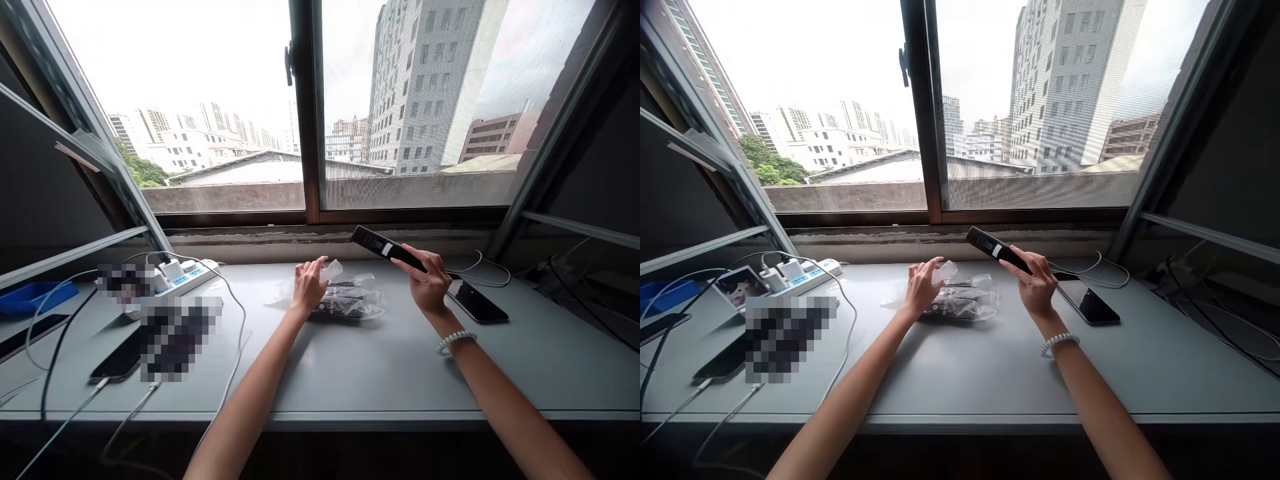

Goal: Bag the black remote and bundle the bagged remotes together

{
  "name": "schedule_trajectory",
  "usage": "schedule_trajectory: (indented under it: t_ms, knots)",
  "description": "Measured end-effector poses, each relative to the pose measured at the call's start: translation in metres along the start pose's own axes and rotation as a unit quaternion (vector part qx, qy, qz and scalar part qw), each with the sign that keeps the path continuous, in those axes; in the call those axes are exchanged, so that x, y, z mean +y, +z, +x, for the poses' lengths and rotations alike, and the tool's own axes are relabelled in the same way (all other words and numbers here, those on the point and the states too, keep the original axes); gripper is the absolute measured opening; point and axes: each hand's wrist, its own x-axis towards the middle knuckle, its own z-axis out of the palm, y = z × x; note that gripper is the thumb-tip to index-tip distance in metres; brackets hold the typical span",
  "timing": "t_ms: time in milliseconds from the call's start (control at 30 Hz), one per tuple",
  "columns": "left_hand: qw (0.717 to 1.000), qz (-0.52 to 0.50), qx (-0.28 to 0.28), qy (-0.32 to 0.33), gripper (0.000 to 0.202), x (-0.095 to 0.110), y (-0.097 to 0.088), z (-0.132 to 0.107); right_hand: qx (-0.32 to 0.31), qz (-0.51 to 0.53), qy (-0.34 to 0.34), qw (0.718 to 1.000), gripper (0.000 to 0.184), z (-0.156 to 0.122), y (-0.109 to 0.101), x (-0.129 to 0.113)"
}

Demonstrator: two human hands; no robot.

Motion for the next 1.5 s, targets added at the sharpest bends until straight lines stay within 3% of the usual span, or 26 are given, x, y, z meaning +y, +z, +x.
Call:
schedule_trajectory:
  t_ms: [67, 167, 233, 300, 400, 467, 533, 667, 867, 1067, 1300, 1400, 1500]
  knots:
    - [1.0, 0.01, 0.0, 0.01, 0.036, 0.001, 0.0, 0.001, -0.027, 0.022, 0.029, 0.999, 0.035, 0.001, 0.0, -0.001]
    - [0.999, 0.031, -0.025, 0.035, 0.011, 0.002, 0.001, 0.001, -0.07, 0.08, 0.116, 0.988, 0.024, 0.003, 0.002, -0.01]
    - [0.998, 0.037, -0.035, 0.043, 0.017, 0.001, 0.002, 0.001, -0.072, 0.135, 0.198, 0.968, 0.032, 0.005, 0.004, -0.017]
    - [0.998, 0.037, -0.034, 0.042, 0.021, 0.001, 0.002, 0.001, -0.04, 0.202, 0.29, 0.935, 0.039, 0.008, 0.006, -0.021]
    - [0.998, 0.035, -0.026, 0.035, 0.02, 0.001, 0.001, 0.001, 0.022, 0.294, 0.417, 0.86, 0.037, 0.012, 0.007, -0.018]
    - [0.999, 0.032, -0.02, 0.034, 0.017, 0.001, 0.001, 0.0, 0.025, 0.324, 0.48, 0.815, 0.032, 0.013, 0.007, -0.011]
    - [0.999, 0.027, -0.016, 0.04, 0.014, 0.003, 0.002, 0.0, 0.0, 0.334, 0.517, 0.788, 0.029, 0.013, 0.006, -0.005]
    - [0.997, 0.022, -0.015, 0.066, 0.014, 0.006, 0.003, -0.001, -0.045, 0.348, 0.533, 0.77, 0.031, 0.01, 0.007, 0.001]
    - [0.994, 0.017, -0.016, 0.105, 0.031, 0.01, 0.0, -0.004, -0.101, 0.339, 0.513, 0.782, 0.038, 0.005, 0.01, 0.006]
    - [0.995, 0.029, -0.015, 0.094, 0.032, 0.017, -0.002, -0.006, -0.131, 0.332, 0.515, 0.78, 0.037, 0.006, 0.008, 0.007]
    - [0.989, 0.057, -0.039, 0.133, 0.041, 0.02, -0.003, -0.006, -0.089, 0.381, 0.554, 0.735, 0.023, 0.01, 0.006, -0.002]
    - [0.986, 0.062, -0.04, 0.149, 0.045, 0.023, -0.006, -0.005, -0.067, 0.383, 0.551, 0.738, 0.021, 0.011, 0.005, -0.004]
    - [0.985, 0.054, -0.041, 0.161, 0.036, 0.027, -0.007, -0.005, -0.044, 0.38, 0.529, 0.757, 0.018, 0.013, 0.005, -0.01]
